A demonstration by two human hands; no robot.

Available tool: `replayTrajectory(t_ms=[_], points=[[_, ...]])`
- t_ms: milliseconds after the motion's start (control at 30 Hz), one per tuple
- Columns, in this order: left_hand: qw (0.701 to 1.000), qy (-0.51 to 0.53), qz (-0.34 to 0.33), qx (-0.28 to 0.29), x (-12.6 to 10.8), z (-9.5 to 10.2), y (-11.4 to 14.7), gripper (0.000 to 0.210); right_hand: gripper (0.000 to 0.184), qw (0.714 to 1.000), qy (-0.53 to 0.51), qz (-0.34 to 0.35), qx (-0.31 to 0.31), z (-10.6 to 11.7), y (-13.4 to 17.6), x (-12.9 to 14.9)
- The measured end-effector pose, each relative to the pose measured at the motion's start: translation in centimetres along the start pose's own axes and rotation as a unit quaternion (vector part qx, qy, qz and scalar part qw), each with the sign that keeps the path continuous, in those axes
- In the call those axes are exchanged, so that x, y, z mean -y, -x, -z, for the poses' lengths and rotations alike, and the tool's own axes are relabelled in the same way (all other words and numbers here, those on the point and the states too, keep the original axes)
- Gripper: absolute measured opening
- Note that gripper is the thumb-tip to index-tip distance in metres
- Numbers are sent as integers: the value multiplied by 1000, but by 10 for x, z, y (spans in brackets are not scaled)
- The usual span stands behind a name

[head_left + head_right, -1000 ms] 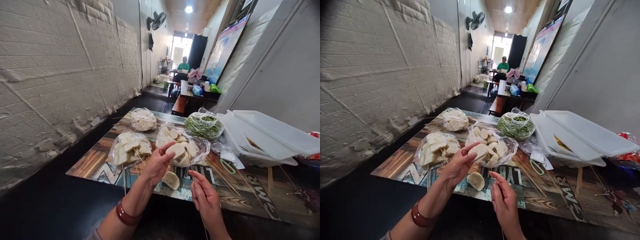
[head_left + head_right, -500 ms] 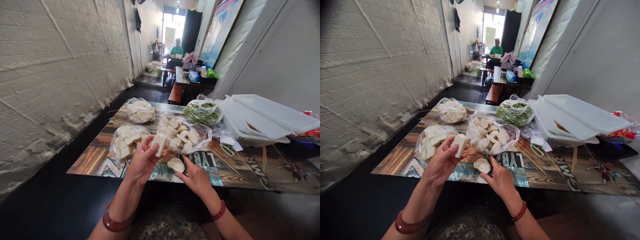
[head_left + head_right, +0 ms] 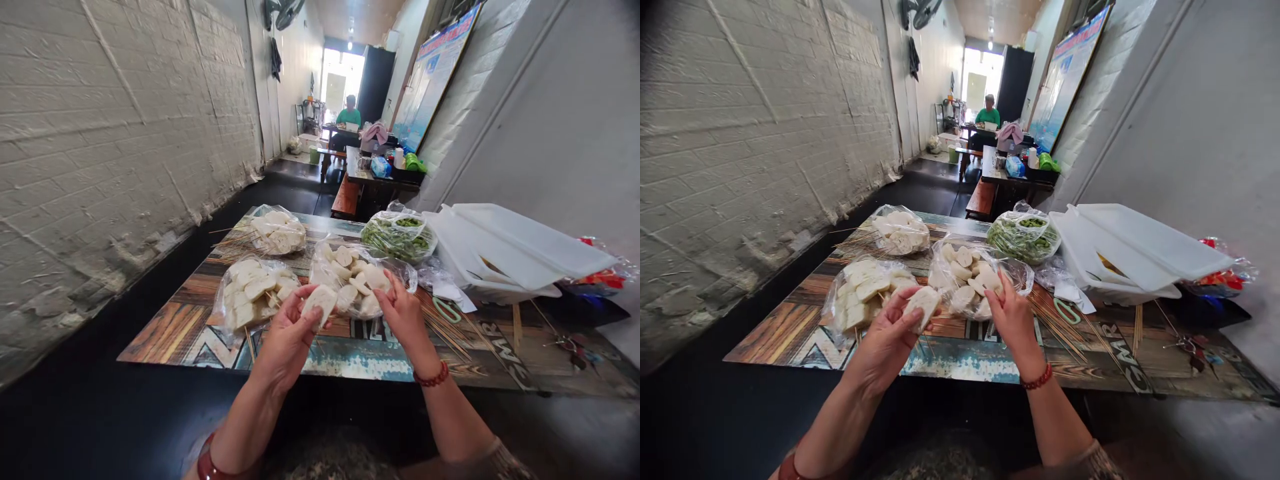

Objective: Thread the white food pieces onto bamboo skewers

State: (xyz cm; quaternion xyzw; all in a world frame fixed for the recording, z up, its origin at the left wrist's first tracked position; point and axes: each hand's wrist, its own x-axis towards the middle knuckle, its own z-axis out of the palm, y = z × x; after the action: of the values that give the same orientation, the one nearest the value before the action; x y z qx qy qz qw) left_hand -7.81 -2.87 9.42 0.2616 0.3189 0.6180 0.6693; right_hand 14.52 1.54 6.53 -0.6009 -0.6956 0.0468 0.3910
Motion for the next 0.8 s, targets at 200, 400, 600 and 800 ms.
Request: replayTrajectory(t_ms=[200, 400, 600, 800], points=[[1000, -25, -3, 2, 8, 1, 0, 42, 49, 981, -176, -67, 41, 22, 43, 8], [998, -64, -13, -18, 5, 1, -5, 42, 44, 961, -231, -58, 137, 25, 83, 26], [999, -36, 0, -19, 0, -3, -6, 43, 54, 910, -355, -67, 205, 11, 101, 53], [999, -13, 28, -19, -1, -7, -5, 39, 52, 877, -383, -71, 283, 19, 106, 58]])
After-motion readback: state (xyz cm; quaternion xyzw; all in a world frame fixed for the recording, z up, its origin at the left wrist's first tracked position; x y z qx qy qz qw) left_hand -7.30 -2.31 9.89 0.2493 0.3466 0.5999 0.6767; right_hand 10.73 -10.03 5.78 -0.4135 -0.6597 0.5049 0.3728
